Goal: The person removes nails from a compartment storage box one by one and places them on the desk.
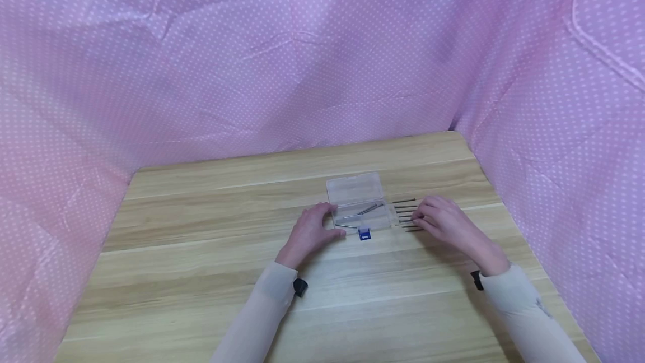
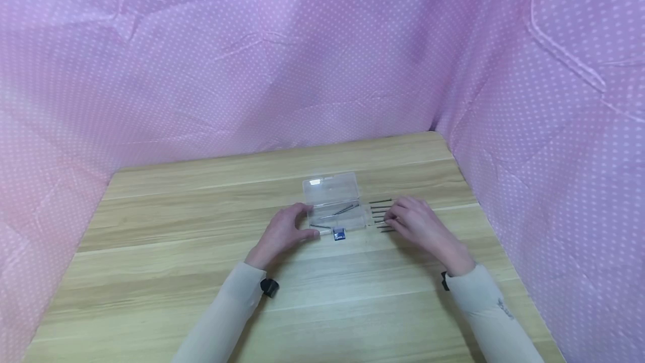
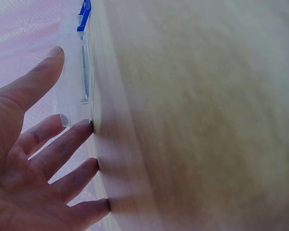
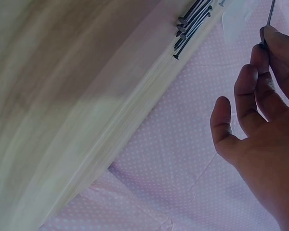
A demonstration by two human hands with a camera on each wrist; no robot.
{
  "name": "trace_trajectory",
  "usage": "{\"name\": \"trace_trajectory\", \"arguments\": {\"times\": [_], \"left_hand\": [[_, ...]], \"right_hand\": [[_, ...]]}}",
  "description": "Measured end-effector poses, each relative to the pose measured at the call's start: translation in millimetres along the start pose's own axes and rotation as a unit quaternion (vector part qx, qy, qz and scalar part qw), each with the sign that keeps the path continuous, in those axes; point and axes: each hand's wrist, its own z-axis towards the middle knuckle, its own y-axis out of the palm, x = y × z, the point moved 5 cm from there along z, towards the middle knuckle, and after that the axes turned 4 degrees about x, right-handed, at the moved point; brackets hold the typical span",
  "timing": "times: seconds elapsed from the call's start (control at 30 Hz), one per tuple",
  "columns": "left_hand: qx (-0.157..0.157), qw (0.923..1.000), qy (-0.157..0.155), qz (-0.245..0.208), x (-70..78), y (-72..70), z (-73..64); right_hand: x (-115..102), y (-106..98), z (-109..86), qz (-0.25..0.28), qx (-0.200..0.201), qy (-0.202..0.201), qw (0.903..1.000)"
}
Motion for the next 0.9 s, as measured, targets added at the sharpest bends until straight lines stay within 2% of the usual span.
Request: {"name": "trace_trajectory", "arguments": {"times": [0.37, 0.9], "left_hand": [[0.003, 1.0000, -0.001, -0.003, 0.9, 1.5, -1.0], [0.001, 1.0000, -0.006, -0.004, -0.4, 2.7, -2.0]], "right_hand": [[5, -1, -8.1, -0.004, -0.024, 0.033, 0.9992], [9, -2, -18.2, -0.012, -0.017, 0.013, 0.9997]]}}
